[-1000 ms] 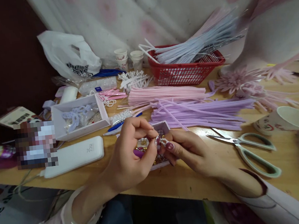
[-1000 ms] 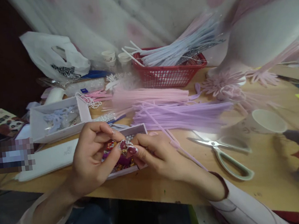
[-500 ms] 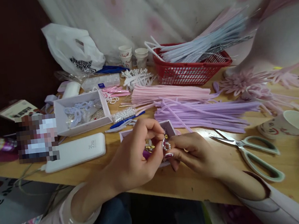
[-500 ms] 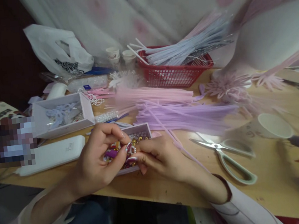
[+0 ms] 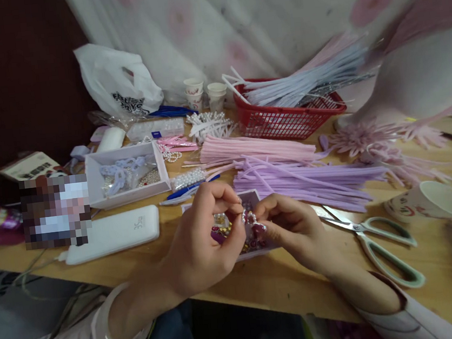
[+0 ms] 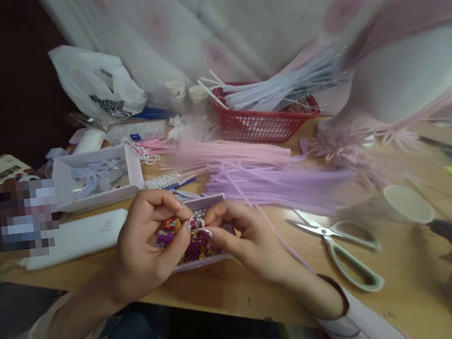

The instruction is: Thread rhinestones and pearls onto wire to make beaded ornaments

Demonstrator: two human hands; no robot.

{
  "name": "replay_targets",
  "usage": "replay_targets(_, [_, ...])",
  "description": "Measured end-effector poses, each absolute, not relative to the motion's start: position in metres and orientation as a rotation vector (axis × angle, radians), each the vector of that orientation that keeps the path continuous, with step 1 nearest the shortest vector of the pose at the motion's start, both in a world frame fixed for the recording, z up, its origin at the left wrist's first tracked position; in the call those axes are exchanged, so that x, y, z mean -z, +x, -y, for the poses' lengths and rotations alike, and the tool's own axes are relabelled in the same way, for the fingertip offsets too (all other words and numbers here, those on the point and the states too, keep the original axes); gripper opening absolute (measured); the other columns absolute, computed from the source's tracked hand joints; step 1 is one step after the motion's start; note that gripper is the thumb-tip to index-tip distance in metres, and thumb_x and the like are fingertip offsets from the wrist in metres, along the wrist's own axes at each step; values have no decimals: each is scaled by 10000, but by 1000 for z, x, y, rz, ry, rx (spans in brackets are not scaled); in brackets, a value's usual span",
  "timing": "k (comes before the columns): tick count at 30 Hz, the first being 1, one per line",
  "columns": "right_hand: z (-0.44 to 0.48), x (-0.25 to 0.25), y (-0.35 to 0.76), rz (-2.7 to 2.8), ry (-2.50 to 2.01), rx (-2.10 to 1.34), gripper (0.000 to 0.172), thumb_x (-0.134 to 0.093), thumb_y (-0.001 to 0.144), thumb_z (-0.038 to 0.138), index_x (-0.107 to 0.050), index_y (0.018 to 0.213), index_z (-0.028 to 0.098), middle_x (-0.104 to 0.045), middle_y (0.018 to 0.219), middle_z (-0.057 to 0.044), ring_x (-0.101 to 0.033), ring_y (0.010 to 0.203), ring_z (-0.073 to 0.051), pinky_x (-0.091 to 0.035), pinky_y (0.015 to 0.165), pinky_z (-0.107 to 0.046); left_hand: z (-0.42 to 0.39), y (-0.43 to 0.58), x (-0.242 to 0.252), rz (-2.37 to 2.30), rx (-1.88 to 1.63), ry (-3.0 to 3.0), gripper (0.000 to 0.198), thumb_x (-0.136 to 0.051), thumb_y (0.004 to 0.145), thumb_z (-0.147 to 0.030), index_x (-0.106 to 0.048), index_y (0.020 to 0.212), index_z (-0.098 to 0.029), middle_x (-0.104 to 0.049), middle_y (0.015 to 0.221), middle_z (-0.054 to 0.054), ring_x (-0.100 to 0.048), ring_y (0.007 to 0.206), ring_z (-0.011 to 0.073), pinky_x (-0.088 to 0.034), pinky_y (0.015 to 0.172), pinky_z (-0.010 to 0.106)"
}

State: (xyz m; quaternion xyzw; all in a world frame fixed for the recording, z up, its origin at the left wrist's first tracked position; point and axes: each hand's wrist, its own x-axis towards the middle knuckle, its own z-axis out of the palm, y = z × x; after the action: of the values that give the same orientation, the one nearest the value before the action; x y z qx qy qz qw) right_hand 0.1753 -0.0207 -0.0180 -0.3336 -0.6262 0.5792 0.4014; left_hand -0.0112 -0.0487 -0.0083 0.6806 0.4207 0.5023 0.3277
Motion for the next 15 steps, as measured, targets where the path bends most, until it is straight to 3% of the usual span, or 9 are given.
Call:
replay_targets(5, [21,15,174,1436,-830,-1687,221,-727,874,359,-613,832,174,-585,642,41,-515,538,-56,-407,522,-160,49,-7,8,-1066,-1368,1787,321,-567,846,-44,-418,1023,-268,-555,901,-46,-618,767,66,-485,689,172])
replay_targets(10, [20,11,177,1469,-765,-1882,226,-648,934,388,-588,927,171,-537,495,82,-426,391,-42,-353,448,-170,47,-11,3,-1010,-1322,1816,322,-576,840,-34,-427,1011,-263,-566,898,-53,-622,780,62,-487,706,165])
replay_targets(15, [17,12,178,1542,-773,-1806,243,-621,942,413,-594,949,172,-530,508,74,-447,409,-70,-363,445,-196,40,-23,1,-1000,-1271,1713,275,-577,848,-55,-444,999,-243,-591,869,-44,-637,780,97,-509,711,209])
